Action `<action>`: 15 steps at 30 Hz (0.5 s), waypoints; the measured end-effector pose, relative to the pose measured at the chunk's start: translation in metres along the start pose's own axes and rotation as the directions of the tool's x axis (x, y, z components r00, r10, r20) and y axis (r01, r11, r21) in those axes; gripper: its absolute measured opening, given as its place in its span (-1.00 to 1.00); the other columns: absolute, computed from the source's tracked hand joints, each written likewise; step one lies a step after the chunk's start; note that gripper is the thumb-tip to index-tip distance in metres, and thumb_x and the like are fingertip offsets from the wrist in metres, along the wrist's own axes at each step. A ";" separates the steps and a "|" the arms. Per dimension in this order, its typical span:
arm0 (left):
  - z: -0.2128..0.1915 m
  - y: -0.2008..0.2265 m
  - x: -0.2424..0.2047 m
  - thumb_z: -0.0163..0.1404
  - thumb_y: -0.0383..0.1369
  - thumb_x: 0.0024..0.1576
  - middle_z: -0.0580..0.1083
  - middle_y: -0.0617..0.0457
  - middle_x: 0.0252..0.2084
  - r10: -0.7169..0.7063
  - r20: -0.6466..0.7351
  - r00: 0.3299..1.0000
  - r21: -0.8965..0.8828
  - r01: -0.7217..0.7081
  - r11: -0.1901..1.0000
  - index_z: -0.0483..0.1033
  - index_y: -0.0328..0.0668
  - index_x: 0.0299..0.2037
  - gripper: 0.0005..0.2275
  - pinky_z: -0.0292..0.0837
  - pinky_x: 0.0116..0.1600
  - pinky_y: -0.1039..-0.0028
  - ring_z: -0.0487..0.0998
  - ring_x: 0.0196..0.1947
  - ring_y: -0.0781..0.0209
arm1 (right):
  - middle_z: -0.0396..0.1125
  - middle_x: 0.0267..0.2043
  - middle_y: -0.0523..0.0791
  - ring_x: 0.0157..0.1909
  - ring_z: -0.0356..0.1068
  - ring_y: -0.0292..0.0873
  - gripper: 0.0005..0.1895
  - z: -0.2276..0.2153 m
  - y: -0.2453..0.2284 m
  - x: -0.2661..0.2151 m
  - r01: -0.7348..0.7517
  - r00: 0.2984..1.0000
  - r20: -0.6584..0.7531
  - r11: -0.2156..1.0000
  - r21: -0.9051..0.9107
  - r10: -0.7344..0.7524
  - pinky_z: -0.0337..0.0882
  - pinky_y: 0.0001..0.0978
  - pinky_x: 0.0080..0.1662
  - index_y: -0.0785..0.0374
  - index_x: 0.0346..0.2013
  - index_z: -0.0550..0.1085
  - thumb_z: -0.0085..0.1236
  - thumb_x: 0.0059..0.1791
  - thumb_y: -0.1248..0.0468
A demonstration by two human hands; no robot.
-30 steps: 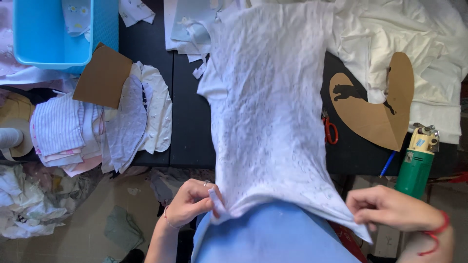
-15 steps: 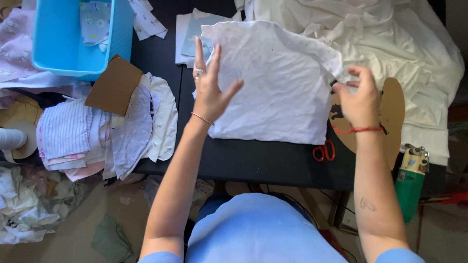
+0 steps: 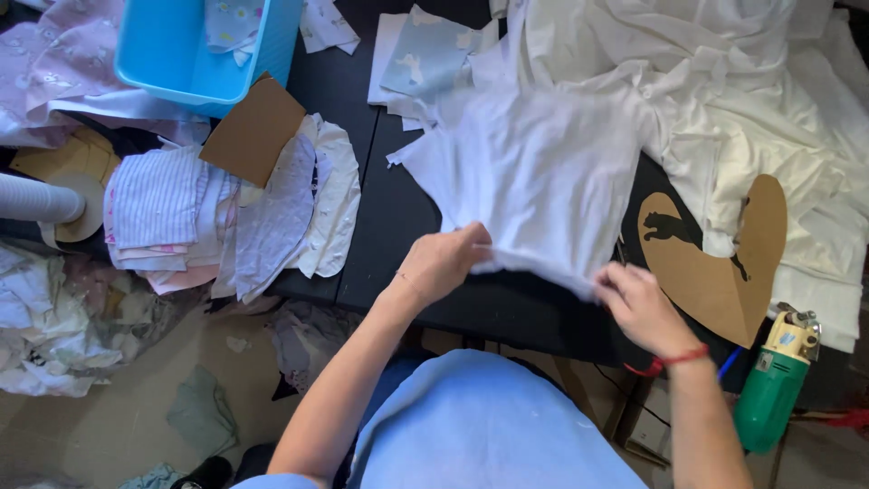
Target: The person lays out pieces of patterned fabric on a table and uses a cardboard template to trace and cut shapes. They handle multiple fabric pieces, aligning the template and using scissors to cut along the edges.
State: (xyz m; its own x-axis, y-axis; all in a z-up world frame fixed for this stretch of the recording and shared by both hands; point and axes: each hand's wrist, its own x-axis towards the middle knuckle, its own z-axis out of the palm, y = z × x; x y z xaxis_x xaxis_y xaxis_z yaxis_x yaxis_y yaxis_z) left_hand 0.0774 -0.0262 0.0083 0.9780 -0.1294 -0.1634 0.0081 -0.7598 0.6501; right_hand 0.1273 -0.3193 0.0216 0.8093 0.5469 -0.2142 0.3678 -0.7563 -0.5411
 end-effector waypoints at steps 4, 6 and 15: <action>-0.049 0.038 -0.034 -0.13 -0.19 0.02 0.48 0.05 -0.32 -0.047 0.459 0.887 -0.092 0.100 0.991 0.31 0.03 -0.25 -0.83 0.35 -0.15 0.21 0.48 -0.27 -0.04 | 0.50 -0.53 -0.19 -0.41 0.36 -0.29 -0.95 -0.043 -0.035 -0.029 -0.298 0.829 0.540 0.933 0.203 0.147 0.37 -0.32 -0.23 0.14 -0.55 0.43 0.01 -0.22 0.27; -0.046 0.036 -0.038 -0.11 -0.22 0.00 0.47 0.09 -0.23 -0.092 0.529 0.843 -0.083 0.160 0.984 0.37 0.01 -0.22 -0.81 0.31 -0.06 0.26 0.46 -0.19 0.01 | 0.51 -0.43 -0.14 -0.32 0.41 -0.22 -0.90 -0.039 -0.034 -0.022 -0.290 0.800 0.583 0.942 0.168 0.143 0.37 -0.25 -0.16 0.16 -0.47 0.48 0.00 -0.20 0.27; 0.062 -0.002 -0.016 0.12 -0.23 -0.21 0.35 0.32 -0.33 0.131 -0.560 0.818 0.144 -0.059 0.988 0.35 0.26 -0.29 -0.71 0.28 -0.15 0.40 0.41 -0.32 0.26 | 0.16 -0.14 -0.12 -0.08 0.24 -0.05 -0.63 0.028 -0.004 0.012 0.025 0.944 -0.326 0.996 -0.085 -0.051 0.25 -0.27 -0.06 0.17 -0.16 0.35 0.16 -0.22 0.23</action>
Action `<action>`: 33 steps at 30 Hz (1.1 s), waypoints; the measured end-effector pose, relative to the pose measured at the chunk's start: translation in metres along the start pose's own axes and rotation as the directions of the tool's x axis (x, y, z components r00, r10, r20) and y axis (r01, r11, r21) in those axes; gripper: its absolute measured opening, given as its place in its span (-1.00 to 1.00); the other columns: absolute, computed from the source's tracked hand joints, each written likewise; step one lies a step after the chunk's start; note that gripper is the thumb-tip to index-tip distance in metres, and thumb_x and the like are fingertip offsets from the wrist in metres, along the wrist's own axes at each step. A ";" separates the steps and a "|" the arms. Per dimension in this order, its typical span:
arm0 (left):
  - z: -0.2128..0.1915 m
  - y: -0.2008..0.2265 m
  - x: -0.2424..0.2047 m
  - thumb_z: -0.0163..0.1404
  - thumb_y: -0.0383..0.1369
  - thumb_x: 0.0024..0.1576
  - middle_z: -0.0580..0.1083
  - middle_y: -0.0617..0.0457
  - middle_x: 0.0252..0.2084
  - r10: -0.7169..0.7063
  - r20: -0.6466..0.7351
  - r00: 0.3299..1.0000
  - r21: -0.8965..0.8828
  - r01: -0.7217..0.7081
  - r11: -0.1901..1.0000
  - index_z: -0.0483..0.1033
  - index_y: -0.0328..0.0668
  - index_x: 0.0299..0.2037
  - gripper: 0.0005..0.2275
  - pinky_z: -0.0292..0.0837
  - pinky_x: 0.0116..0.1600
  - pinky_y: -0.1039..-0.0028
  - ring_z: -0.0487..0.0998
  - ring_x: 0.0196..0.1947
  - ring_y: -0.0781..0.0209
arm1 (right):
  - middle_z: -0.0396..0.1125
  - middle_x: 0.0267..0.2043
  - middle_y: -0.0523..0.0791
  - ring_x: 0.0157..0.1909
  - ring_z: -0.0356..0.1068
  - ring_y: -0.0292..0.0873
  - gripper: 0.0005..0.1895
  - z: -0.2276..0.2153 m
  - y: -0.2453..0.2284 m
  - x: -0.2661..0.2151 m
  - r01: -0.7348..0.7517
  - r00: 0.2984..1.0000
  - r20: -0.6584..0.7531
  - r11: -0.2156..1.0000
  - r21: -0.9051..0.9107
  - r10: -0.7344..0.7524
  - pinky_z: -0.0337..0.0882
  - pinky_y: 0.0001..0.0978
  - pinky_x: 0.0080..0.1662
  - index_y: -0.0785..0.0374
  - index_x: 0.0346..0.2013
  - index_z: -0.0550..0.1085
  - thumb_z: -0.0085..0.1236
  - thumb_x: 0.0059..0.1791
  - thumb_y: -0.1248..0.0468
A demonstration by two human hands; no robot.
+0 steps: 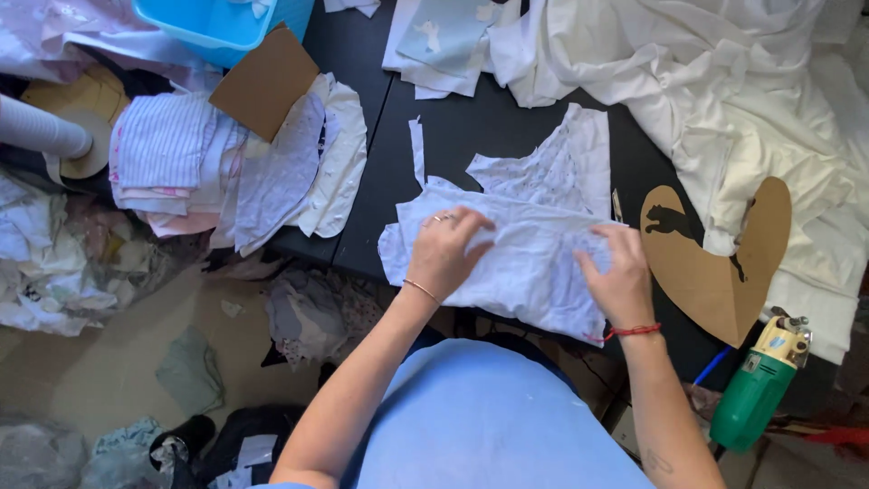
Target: The person lays out pieces of patterned fabric on a table and uses a cardboard template to trace and cut shapes. They handle multiple fabric pieces, aligning the template and using scissors to cut along the edges.
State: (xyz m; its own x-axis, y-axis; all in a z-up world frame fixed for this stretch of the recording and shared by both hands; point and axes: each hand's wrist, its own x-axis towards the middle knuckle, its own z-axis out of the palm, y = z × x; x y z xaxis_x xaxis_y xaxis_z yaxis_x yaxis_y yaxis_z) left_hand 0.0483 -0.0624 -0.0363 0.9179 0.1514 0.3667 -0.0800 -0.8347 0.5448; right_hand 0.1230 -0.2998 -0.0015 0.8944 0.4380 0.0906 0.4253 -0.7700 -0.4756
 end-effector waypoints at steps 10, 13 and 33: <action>0.061 0.026 -0.054 -0.02 -0.36 -0.16 0.43 0.23 -0.32 -0.224 -0.095 0.970 0.172 0.237 0.956 0.30 0.10 -0.24 -0.73 0.14 0.07 0.04 0.45 -0.22 0.29 | -0.05 0.12 0.26 0.13 -0.01 0.29 0.08 0.025 -0.032 -0.025 0.341 0.837 0.444 0.939 0.033 -0.320 -0.05 0.04 0.15 0.31 0.08 0.18 0.34 -0.61 -0.08; 0.037 0.057 -0.057 -0.13 -0.57 -0.10 0.38 0.12 -0.10 -0.551 -0.132 0.824 -0.551 0.401 0.732 0.29 0.00 -0.15 -0.69 0.22 0.04 0.20 0.41 -0.08 0.11 | 0.01 0.09 0.25 0.10 0.05 0.27 -0.19 0.027 -0.051 -0.023 0.505 0.833 0.179 0.852 0.140 -0.523 0.07 -0.02 0.06 0.39 0.13 0.14 0.21 -0.34 0.22; -0.171 0.103 -0.332 -0.15 -0.08 0.04 0.41 0.10 -0.22 -0.969 -0.024 0.244 -0.886 -0.454 -0.093 0.41 -0.09 -0.17 -0.69 0.27 -0.16 0.63 0.41 -0.26 0.36 | 0.31 -0.40 -0.08 -0.47 0.32 -0.23 -0.57 0.081 -0.250 -0.163 -0.581 0.246 0.868 0.651 0.489 -0.432 0.31 -0.53 -0.48 0.37 -0.15 0.30 0.05 -0.25 0.22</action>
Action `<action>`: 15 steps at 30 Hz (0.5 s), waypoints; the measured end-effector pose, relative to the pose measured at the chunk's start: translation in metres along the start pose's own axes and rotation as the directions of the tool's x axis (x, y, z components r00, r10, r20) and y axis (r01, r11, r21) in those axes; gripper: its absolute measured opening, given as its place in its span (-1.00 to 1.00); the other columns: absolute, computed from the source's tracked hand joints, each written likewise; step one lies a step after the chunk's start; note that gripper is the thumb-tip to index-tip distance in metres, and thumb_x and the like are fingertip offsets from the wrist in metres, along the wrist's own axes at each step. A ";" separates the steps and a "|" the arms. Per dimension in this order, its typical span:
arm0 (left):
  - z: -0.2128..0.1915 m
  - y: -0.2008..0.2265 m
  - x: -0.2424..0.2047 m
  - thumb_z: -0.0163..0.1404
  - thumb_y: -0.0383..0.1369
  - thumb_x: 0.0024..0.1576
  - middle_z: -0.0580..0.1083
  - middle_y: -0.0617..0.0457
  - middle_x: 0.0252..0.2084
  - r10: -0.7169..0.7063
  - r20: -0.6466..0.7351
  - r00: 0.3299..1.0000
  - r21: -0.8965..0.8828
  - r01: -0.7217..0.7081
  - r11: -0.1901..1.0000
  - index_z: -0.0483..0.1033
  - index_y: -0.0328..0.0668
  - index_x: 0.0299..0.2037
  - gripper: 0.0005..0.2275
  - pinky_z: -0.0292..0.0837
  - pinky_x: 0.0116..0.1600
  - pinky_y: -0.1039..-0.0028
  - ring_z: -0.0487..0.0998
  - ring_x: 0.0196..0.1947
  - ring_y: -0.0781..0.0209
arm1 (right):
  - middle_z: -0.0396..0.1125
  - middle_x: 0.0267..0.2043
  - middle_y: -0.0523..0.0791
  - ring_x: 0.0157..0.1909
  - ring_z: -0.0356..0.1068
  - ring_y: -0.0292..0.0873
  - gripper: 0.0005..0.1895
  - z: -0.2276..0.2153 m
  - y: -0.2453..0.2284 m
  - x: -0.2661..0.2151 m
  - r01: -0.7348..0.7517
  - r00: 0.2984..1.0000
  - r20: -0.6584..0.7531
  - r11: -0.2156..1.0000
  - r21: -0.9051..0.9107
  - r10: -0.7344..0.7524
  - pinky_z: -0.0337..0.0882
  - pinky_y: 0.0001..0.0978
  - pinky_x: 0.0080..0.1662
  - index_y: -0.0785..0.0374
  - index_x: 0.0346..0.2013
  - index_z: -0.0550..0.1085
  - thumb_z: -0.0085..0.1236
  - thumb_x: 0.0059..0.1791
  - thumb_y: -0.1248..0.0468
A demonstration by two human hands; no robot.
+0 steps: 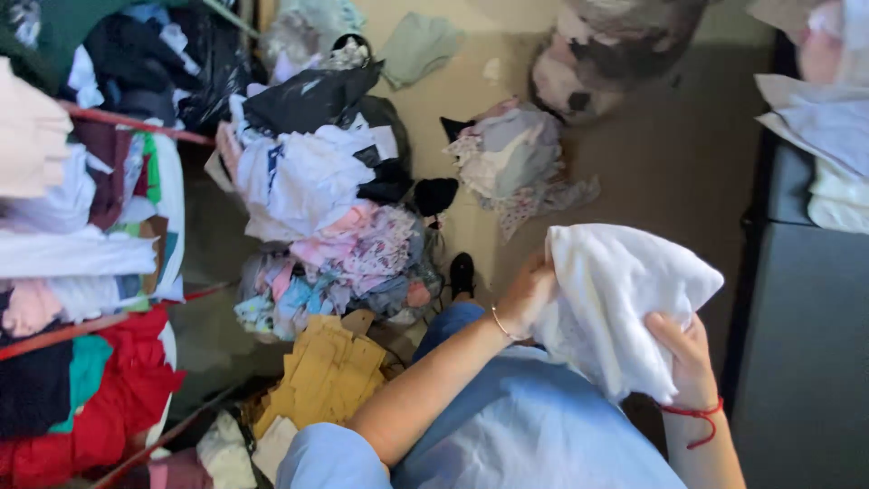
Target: The person lays out pieces of patterned fabric on a table and uses a cardboard template to trace and cut shapes. They handle multiple fabric pieces, aligning the template and using scissors to cut along the edges.
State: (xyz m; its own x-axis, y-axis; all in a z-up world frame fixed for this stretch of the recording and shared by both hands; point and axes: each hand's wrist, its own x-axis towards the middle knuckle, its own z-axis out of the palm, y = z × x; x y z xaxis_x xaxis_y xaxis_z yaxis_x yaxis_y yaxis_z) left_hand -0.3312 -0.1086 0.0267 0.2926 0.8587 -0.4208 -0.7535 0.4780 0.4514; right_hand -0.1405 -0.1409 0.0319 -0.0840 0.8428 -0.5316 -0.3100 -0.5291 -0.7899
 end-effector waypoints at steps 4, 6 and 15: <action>-0.039 0.047 -0.035 -0.18 -0.02 0.04 0.43 0.09 -0.22 0.024 -0.170 0.985 -0.026 -0.028 0.999 0.44 -0.08 -0.17 -0.64 0.29 -0.12 0.61 0.43 -0.25 0.34 | 0.30 -0.51 -0.07 -0.61 0.36 -0.21 -0.70 0.102 0.001 0.026 -0.004 0.997 0.081 1.000 0.013 0.003 0.39 -0.44 -0.66 0.30 -0.25 0.30 0.06 -0.25 0.32; -0.047 0.076 -0.063 -0.28 0.09 0.08 0.31 0.02 0.02 -0.119 -0.192 0.974 -0.236 0.072 0.969 0.28 -0.14 0.04 -0.48 0.26 0.06 0.48 0.31 0.00 0.23 | 0.30 -0.55 -0.05 -0.63 0.36 -0.21 -0.73 0.132 0.021 0.039 -0.108 0.988 0.102 0.993 -0.057 0.113 0.37 -0.40 -0.68 0.39 -0.27 0.31 0.02 -0.24 0.37; -0.188 0.120 -0.084 0.22 -0.22 -0.34 0.38 -0.08 -0.21 0.287 -0.781 0.555 0.298 -0.072 0.952 0.27 -0.31 -0.04 -0.36 0.25 -0.12 0.33 0.37 -0.18 0.12 | 0.21 -0.03 0.08 -0.10 0.24 -0.14 -0.53 0.214 0.030 0.063 0.003 0.962 0.240 0.877 -0.481 0.129 0.29 -0.29 -0.12 0.31 0.05 0.21 -0.08 -0.17 0.44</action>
State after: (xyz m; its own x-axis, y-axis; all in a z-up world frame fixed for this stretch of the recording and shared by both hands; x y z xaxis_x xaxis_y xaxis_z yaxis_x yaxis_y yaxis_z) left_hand -0.5567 -0.1583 -0.0316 -0.5131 0.4693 -0.7187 -0.5629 0.4481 0.6945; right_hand -0.3577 -0.0825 0.0403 -0.3481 0.7664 -0.5399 0.1834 -0.5091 -0.8409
